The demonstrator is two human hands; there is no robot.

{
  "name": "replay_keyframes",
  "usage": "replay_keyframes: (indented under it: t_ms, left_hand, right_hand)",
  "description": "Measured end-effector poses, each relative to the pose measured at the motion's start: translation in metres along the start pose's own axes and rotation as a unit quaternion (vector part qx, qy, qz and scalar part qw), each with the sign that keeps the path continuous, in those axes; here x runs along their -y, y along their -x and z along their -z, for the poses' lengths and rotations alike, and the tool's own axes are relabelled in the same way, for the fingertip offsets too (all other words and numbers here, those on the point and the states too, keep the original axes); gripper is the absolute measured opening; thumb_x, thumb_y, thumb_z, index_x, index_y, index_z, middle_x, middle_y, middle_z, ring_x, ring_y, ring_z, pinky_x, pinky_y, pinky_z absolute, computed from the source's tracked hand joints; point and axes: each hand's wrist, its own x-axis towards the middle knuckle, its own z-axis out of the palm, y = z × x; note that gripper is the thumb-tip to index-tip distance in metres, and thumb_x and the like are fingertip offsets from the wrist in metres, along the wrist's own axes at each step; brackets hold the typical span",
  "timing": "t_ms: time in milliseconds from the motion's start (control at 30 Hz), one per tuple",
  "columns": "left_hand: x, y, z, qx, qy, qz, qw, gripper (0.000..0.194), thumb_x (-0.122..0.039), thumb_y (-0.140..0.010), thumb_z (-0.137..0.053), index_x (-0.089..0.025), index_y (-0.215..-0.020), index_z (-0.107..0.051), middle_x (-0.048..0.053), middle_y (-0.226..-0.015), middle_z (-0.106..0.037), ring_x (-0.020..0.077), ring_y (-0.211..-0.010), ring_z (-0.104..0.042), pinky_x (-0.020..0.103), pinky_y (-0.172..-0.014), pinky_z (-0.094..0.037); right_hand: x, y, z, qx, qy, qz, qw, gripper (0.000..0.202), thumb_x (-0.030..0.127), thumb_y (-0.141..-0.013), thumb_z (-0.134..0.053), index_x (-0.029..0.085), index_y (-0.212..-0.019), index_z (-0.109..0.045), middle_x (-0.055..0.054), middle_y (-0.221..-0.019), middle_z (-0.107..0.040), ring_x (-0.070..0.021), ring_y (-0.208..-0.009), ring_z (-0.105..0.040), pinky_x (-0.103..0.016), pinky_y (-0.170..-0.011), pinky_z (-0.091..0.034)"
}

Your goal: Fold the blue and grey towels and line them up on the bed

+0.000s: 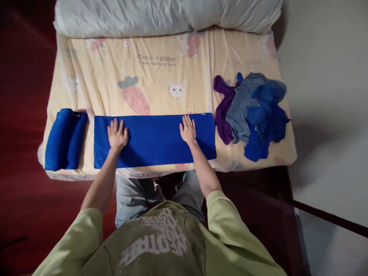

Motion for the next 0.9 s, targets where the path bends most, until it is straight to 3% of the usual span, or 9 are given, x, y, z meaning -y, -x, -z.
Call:
replay_keyframes:
  t_ms: [100, 167, 233, 300, 400, 467, 633, 733, 900]
  left_hand:
    - [0.044, -0.002, 0.026, -0.022, -0.007, 0.046, 0.999, 0.066, -0.046, -0.104, -0.040, -0.016, -0.162, -0.037, 0.014, -0.173, -0.021, 0.0323, -0.162, -0.011, 0.061, -0.130, -0.006]
    - [0.055, -0.005, 0.034, -0.022, 0.007, 0.060, 0.998, 0.068, -0.047, -0.103, -0.041, -0.014, -0.162, -0.036, 0.016, -0.173, -0.019, 0.0332, -0.161, -0.011, 0.060, -0.130, -0.004]
    - [0.049, -0.001, 0.035, -0.022, 0.019, 0.064, 0.998, 0.069, -0.047, -0.103, -0.042, -0.012, -0.162, -0.035, 0.017, -0.173, -0.017, 0.0339, -0.162, -0.008, 0.061, -0.130, -0.001]
    - [0.032, 0.016, 0.031, -0.018, 0.021, 0.043, 0.999, 0.068, -0.046, -0.103, -0.040, -0.013, -0.163, -0.034, 0.016, -0.174, -0.015, 0.0333, -0.162, -0.004, 0.060, -0.130, 0.001]
    - [0.006, 0.063, 0.021, 0.022, 0.015, -0.008, 1.000, 0.066, -0.044, -0.103, -0.040, -0.018, -0.163, -0.035, 0.012, -0.174, -0.017, 0.0315, -0.162, -0.006, 0.059, -0.130, -0.001]
    - [0.001, 0.095, 0.018, 0.029, 0.004, 0.003, 1.000, 0.066, -0.044, -0.103, -0.040, -0.021, -0.164, -0.033, 0.011, -0.174, -0.017, 0.0319, -0.162, -0.008, 0.059, -0.130, -0.003]
    - [0.026, 0.130, 0.023, -0.018, -0.030, 0.072, 0.997, 0.069, -0.042, -0.103, -0.040, -0.018, -0.166, -0.028, 0.014, -0.175, -0.011, 0.0335, -0.162, -0.007, 0.058, -0.130, -0.008]
    - [0.035, 0.133, 0.023, -0.057, -0.039, 0.111, 0.991, 0.070, -0.042, -0.103, -0.041, -0.016, -0.166, -0.027, 0.017, -0.174, -0.011, 0.0347, -0.162, -0.007, 0.060, -0.130, -0.009]
    - [0.036, 0.137, 0.021, -0.104, -0.028, 0.177, 0.978, 0.070, -0.044, -0.104, -0.037, -0.007, -0.163, -0.031, 0.022, -0.172, -0.017, 0.0354, -0.161, -0.011, 0.059, -0.129, -0.007]
  right_hand:
    - [-0.062, 0.002, 0.032, -0.007, 0.021, -0.051, 0.998, 0.060, 0.038, -0.109, -0.027, 0.014, -0.163, -0.035, -0.011, -0.168, -0.034, -0.0231, -0.159, -0.024, -0.052, -0.132, -0.016]
    - [-0.081, 0.000, 0.047, -0.002, 0.029, -0.080, 0.996, 0.061, 0.039, -0.109, -0.028, 0.013, -0.163, -0.035, -0.012, -0.168, -0.034, -0.0238, -0.159, -0.024, -0.052, -0.131, -0.017]
    - [-0.075, 0.003, 0.051, -0.001, 0.037, -0.099, 0.994, 0.062, 0.040, -0.108, -0.028, 0.009, -0.162, -0.034, -0.015, -0.168, -0.032, -0.0254, -0.160, -0.021, -0.054, -0.131, -0.015]
    - [-0.048, 0.017, 0.044, -0.004, 0.043, -0.091, 0.995, 0.064, 0.040, -0.108, -0.028, 0.007, -0.162, -0.033, -0.016, -0.170, -0.026, -0.0275, -0.161, -0.015, -0.056, -0.131, -0.011]
    - [-0.005, 0.065, 0.027, 0.022, 0.026, -0.027, 0.999, 0.065, 0.044, -0.108, -0.031, 0.013, -0.165, -0.027, -0.013, -0.172, -0.022, -0.0268, -0.162, -0.012, -0.057, -0.131, -0.009]
    - [0.004, 0.103, 0.023, 0.029, 0.025, -0.025, 0.999, 0.066, 0.046, -0.108, -0.031, 0.018, -0.167, -0.023, -0.010, -0.173, -0.022, -0.0251, -0.162, -0.013, -0.056, -0.132, -0.010]
    - [-0.043, 0.162, 0.053, 0.012, 0.065, -0.109, 0.992, 0.067, 0.047, -0.109, -0.026, 0.014, -0.168, -0.019, -0.012, -0.173, -0.020, -0.0250, -0.161, -0.015, -0.055, -0.132, -0.011]
    - [-0.069, 0.173, 0.066, 0.016, 0.086, -0.120, 0.989, 0.068, 0.045, -0.109, -0.023, 0.010, -0.167, -0.019, -0.014, -0.173, -0.018, -0.0243, -0.162, -0.013, -0.053, -0.132, -0.011]
    - [-0.073, 0.179, 0.059, 0.004, 0.118, -0.110, 0.987, 0.069, 0.043, -0.108, -0.019, 0.005, -0.165, -0.022, -0.015, -0.173, -0.019, -0.0233, -0.161, -0.013, -0.050, -0.131, -0.010]
